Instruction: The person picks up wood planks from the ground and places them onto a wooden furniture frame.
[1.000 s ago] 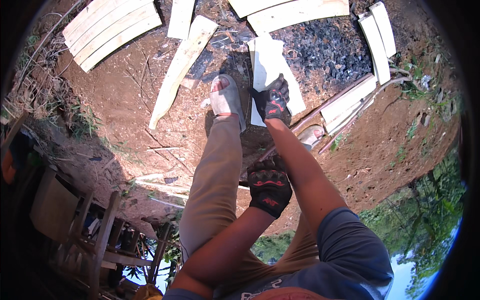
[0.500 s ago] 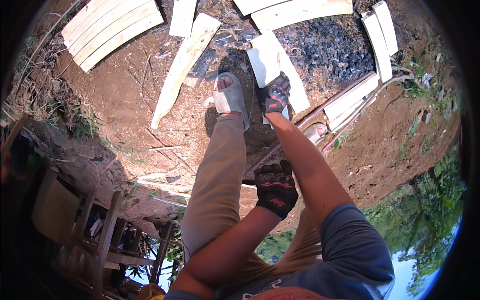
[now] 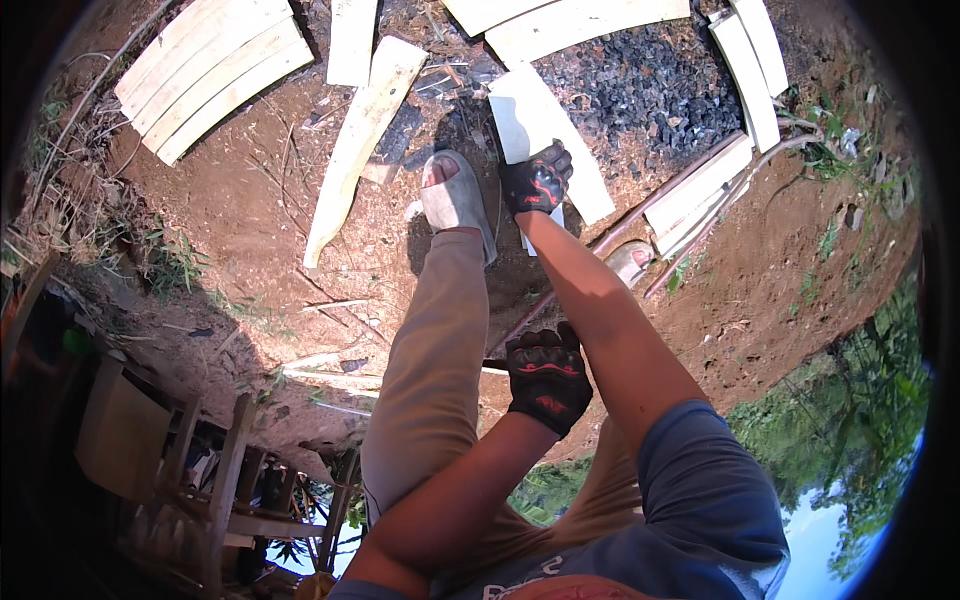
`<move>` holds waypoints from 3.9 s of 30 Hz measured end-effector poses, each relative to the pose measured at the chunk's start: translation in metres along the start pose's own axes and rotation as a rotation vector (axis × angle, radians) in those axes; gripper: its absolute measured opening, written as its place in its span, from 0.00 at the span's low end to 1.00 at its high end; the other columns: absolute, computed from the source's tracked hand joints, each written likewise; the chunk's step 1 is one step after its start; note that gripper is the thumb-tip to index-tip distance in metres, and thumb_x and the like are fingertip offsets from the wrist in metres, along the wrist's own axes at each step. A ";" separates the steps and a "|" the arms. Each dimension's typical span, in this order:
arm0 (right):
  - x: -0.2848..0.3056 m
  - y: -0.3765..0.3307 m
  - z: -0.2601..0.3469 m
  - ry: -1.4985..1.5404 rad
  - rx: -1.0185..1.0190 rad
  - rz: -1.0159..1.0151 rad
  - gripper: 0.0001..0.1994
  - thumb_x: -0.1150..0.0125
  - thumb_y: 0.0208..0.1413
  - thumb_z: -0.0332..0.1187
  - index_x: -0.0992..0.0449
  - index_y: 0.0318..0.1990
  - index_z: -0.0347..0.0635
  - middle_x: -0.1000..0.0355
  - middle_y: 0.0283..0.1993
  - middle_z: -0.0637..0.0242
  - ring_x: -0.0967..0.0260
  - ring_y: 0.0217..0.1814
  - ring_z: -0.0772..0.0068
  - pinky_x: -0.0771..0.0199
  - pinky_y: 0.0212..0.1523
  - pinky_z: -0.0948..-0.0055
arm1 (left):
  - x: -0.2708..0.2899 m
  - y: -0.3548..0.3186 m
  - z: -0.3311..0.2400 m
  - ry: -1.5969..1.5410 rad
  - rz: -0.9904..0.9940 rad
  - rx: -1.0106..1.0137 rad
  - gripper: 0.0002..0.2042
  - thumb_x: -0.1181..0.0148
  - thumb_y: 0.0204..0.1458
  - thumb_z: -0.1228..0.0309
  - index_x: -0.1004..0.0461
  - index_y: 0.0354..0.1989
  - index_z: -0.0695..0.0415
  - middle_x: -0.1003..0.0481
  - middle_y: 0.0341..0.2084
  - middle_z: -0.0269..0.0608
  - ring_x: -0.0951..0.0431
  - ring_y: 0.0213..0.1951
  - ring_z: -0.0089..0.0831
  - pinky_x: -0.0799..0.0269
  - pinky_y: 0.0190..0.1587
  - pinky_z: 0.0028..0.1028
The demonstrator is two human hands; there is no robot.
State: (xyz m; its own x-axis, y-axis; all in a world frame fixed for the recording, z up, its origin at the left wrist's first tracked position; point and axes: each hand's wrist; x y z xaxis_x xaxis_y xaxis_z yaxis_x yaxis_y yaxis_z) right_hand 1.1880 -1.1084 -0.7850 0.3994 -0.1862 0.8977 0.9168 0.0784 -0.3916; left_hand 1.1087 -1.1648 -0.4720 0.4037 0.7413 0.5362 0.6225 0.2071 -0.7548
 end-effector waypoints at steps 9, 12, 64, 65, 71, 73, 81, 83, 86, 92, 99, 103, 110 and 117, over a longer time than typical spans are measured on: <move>0.022 0.017 -0.016 0.068 0.035 0.269 0.46 0.20 0.40 0.53 0.37 0.60 0.32 0.34 0.59 0.43 0.33 0.63 0.39 0.29 0.62 0.47 | -0.007 -0.003 -0.001 0.077 -0.005 -0.104 0.23 0.43 0.52 0.65 0.23 0.55 0.65 0.20 0.33 0.47 0.18 0.36 0.45 0.28 0.39 0.47; 0.032 0.034 -0.036 0.097 0.066 0.367 0.41 0.23 0.46 0.52 0.33 0.60 0.31 0.30 0.57 0.45 0.29 0.61 0.39 0.25 0.60 0.48 | -0.006 -0.005 -0.010 0.051 -0.005 -0.124 0.24 0.44 0.52 0.65 0.23 0.55 0.66 0.20 0.34 0.48 0.18 0.36 0.45 0.28 0.40 0.46; 0.074 0.115 -0.440 0.823 -0.490 0.415 0.48 0.33 0.53 0.22 0.54 0.80 0.35 0.38 0.76 0.45 0.29 0.69 0.46 0.20 0.59 0.58 | 0.012 0.065 -0.041 -0.585 0.442 0.454 0.40 0.28 0.52 0.52 0.36 0.67 0.65 0.26 0.57 0.57 0.23 0.57 0.46 0.28 0.59 0.43; 0.076 0.114 -0.444 1.019 -0.574 0.467 0.47 0.39 0.54 0.14 0.57 0.80 0.34 0.40 0.77 0.44 0.29 0.70 0.47 0.18 0.56 0.58 | 0.013 0.063 -0.039 -0.573 0.430 0.447 0.40 0.28 0.52 0.53 0.37 0.67 0.65 0.26 0.57 0.57 0.23 0.57 0.46 0.28 0.59 0.43; 0.077 0.129 -0.403 0.353 -0.508 0.606 0.26 0.35 0.55 0.38 0.28 0.60 0.40 0.21 0.57 0.52 0.22 0.59 0.55 0.20 0.56 0.59 | 0.022 0.056 -0.037 -0.652 0.425 0.452 0.42 0.27 0.51 0.52 0.38 0.67 0.67 0.22 0.51 0.58 0.20 0.52 0.47 0.25 0.56 0.43; 0.078 0.132 -0.358 0.082 -0.498 0.526 0.24 0.31 0.54 0.54 0.15 0.50 0.46 0.16 0.50 0.56 0.20 0.57 0.56 0.23 0.57 0.59 | 0.027 0.054 -0.039 -0.623 0.386 0.445 0.43 0.28 0.49 0.51 0.38 0.66 0.66 0.20 0.47 0.59 0.18 0.49 0.48 0.24 0.54 0.44; 0.034 0.053 -0.173 0.002 0.299 0.181 0.29 0.37 0.55 0.45 0.25 0.62 0.38 0.21 0.54 0.46 0.22 0.57 0.43 0.23 0.59 0.52 | 0.018 0.039 -0.015 -0.729 0.173 0.372 0.31 0.34 0.52 0.47 0.21 0.48 0.68 0.17 0.38 0.58 0.15 0.44 0.53 0.23 0.48 0.48; 0.022 0.039 -0.133 -0.091 0.317 0.333 0.28 0.37 0.55 0.44 0.24 0.61 0.39 0.21 0.54 0.47 0.22 0.56 0.44 0.23 0.59 0.52 | 0.030 0.041 -0.016 -0.824 0.250 0.392 0.32 0.34 0.52 0.49 0.25 0.52 0.68 0.18 0.41 0.60 0.16 0.46 0.55 0.23 0.49 0.47; 0.022 0.041 -0.124 -0.255 0.233 0.504 0.26 0.37 0.56 0.43 0.23 0.61 0.40 0.21 0.55 0.48 0.22 0.56 0.45 0.23 0.59 0.52 | 0.019 0.043 -0.011 -0.927 0.182 0.397 0.34 0.34 0.52 0.52 0.32 0.59 0.67 0.19 0.46 0.62 0.17 0.48 0.58 0.23 0.50 0.47; 0.110 0.005 -0.167 -0.031 0.302 0.365 0.27 0.32 0.55 0.42 0.22 0.64 0.54 0.20 0.56 0.56 0.21 0.56 0.51 0.22 0.57 0.53 | 0.018 0.046 0.001 -0.927 -0.010 0.352 0.38 0.29 0.49 0.59 0.40 0.64 0.65 0.22 0.50 0.64 0.20 0.52 0.61 0.25 0.52 0.50; 0.212 -0.016 -0.185 -0.102 0.406 0.170 0.13 0.31 0.57 0.41 0.21 0.43 0.42 0.23 0.43 0.49 0.23 0.48 0.42 0.22 0.47 0.48 | 0.019 0.057 0.012 -1.197 -0.233 0.464 0.21 0.30 0.52 0.66 0.27 0.52 0.61 0.22 0.38 0.38 0.21 0.38 0.32 0.24 0.42 0.35; 0.258 -0.032 -0.207 -0.087 0.362 0.135 0.13 0.30 0.57 0.41 0.23 0.36 0.41 0.24 0.39 0.48 0.24 0.43 0.40 0.26 0.42 0.47 | 0.015 0.055 0.024 -1.670 -0.120 0.477 0.18 0.32 0.54 0.70 0.26 0.52 0.59 0.23 0.40 0.35 0.21 0.39 0.28 0.24 0.43 0.29; 0.311 -0.054 -0.222 0.428 -0.074 0.283 0.22 0.22 0.55 0.39 0.31 0.23 0.37 0.39 0.21 0.61 0.45 0.24 0.60 0.35 0.32 0.58 | 0.002 0.056 0.012 -1.836 0.000 0.445 0.22 0.33 0.53 0.69 0.26 0.57 0.62 0.22 0.45 0.40 0.19 0.50 0.37 0.22 0.50 0.37; 0.277 -0.065 -0.200 0.110 0.335 -0.037 0.09 0.33 0.62 0.37 0.21 0.41 0.41 0.24 0.42 0.50 0.25 0.44 0.42 0.24 0.40 0.49 | 0.007 0.054 0.005 -1.964 0.126 0.396 0.26 0.35 0.54 0.69 0.27 0.63 0.64 0.21 0.49 0.42 0.19 0.52 0.38 0.22 0.53 0.37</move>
State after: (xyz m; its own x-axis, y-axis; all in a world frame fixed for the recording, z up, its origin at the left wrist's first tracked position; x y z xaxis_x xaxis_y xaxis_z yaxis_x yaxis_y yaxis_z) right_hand 1.2390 -1.3610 -0.5512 0.3801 -0.2979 0.8757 0.8878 0.3833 -0.2549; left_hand 1.1419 -1.1452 -0.5103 -0.8900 0.2597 -0.3748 0.3898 0.0071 -0.9209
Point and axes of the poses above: each hand's wrist, its own y-axis towards the middle knuckle, its own x-axis out of the back of the hand, z = x × y
